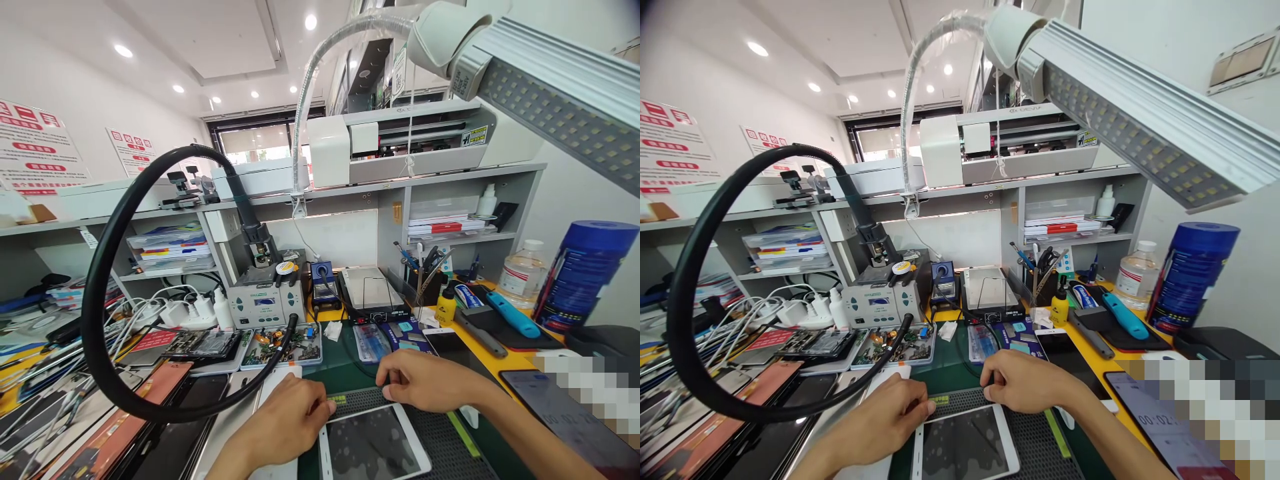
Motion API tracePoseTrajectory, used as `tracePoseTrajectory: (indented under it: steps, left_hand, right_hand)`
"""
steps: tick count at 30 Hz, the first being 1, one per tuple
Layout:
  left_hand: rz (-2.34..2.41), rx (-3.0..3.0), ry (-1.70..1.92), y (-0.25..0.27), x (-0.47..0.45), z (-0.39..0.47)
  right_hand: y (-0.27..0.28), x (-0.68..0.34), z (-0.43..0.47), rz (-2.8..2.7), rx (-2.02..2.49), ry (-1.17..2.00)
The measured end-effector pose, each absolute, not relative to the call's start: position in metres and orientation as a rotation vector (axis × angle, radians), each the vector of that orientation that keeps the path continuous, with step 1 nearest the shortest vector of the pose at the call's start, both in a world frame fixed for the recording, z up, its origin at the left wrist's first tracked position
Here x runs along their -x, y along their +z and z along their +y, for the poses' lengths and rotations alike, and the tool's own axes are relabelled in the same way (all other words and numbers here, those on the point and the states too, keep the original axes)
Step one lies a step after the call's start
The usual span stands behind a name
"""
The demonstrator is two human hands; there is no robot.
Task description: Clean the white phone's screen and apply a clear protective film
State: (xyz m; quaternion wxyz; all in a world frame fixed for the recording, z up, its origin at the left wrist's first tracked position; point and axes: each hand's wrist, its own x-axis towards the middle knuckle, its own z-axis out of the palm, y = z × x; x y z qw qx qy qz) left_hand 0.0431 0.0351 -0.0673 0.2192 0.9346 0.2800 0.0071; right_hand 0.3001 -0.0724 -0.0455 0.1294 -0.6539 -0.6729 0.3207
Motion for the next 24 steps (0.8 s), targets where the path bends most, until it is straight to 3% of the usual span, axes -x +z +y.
tracePoseTrajectory:
  steps: [15,24]
  left_hand:
    - [1.068,-2.564,0.069,-0.075,-0.065,0.023]
    - [0.903,-2.486,-0.025,-0.065,-0.051,0.029]
  right_hand:
    - [-0.049,-0.300,-0.073,-1.949,1.898,0.893]
    - [-0.048,-0.300,-0.074,-1.937,1.909,0.905]
